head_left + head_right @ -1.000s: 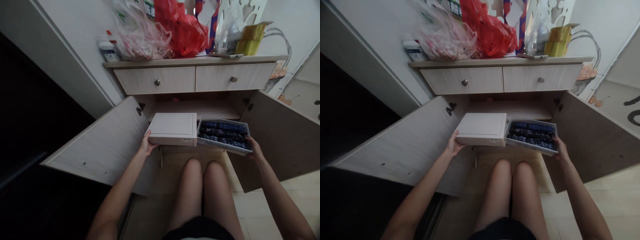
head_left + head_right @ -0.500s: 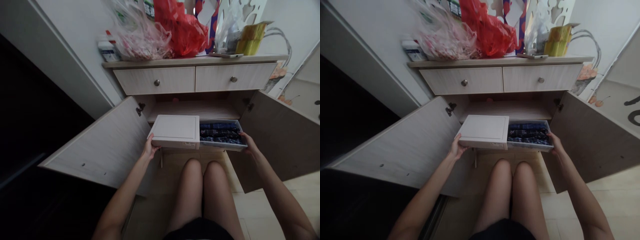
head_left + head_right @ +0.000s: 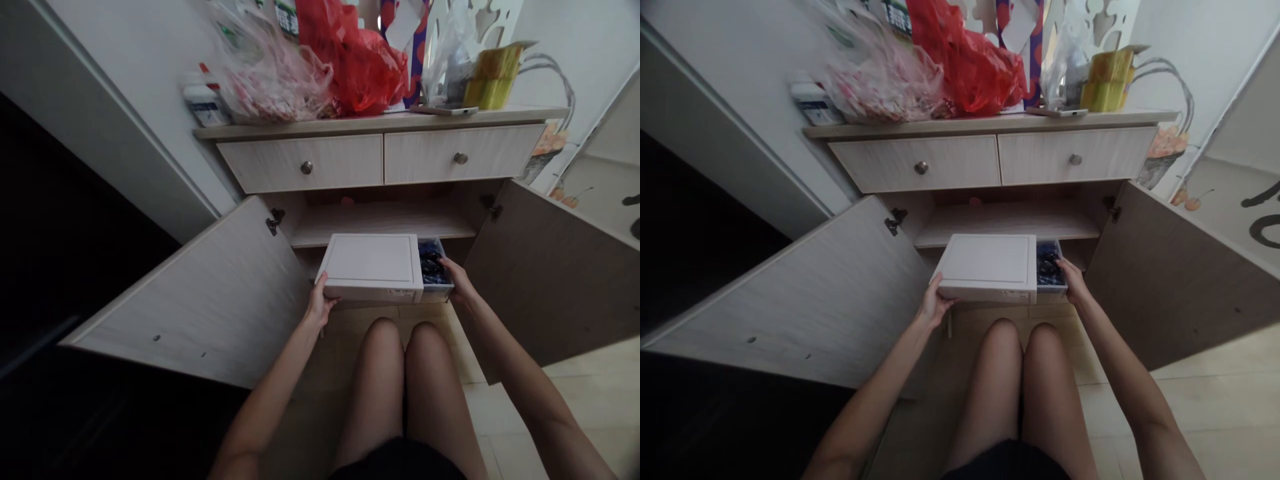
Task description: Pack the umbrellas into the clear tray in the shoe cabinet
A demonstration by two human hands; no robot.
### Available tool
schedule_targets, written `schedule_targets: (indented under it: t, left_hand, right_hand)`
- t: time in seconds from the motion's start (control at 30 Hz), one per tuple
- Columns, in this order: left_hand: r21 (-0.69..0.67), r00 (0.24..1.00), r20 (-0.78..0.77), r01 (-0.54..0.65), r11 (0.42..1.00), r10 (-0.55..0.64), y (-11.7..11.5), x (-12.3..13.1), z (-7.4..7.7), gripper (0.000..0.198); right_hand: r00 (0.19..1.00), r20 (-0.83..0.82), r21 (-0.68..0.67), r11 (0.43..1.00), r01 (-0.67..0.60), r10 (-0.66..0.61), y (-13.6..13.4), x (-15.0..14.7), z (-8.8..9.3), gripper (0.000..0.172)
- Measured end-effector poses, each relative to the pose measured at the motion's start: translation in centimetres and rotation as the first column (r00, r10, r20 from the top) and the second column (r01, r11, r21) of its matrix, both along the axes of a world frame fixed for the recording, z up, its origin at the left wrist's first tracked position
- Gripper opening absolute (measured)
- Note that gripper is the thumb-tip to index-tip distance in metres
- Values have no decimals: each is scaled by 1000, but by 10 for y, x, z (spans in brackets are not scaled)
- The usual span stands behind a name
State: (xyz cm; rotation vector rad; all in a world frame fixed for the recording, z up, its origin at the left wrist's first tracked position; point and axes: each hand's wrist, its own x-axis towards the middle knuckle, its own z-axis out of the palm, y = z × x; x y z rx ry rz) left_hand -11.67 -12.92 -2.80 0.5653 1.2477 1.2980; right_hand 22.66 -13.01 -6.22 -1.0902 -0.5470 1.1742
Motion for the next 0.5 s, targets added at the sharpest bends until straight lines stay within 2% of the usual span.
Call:
schedule_targets:
  t: [0.27,0.5]
  left_hand:
    - [-20,999,27,22,1000,-22,1,17,-14,34]
    - [26,999,11,48,999,-48,4,27,-25,37]
  right_hand:
    - [986,159,36,998,-51,45,9,-23,-6,36]
    - [960,248,-139,986,-97,129,13,-27,-8,65]
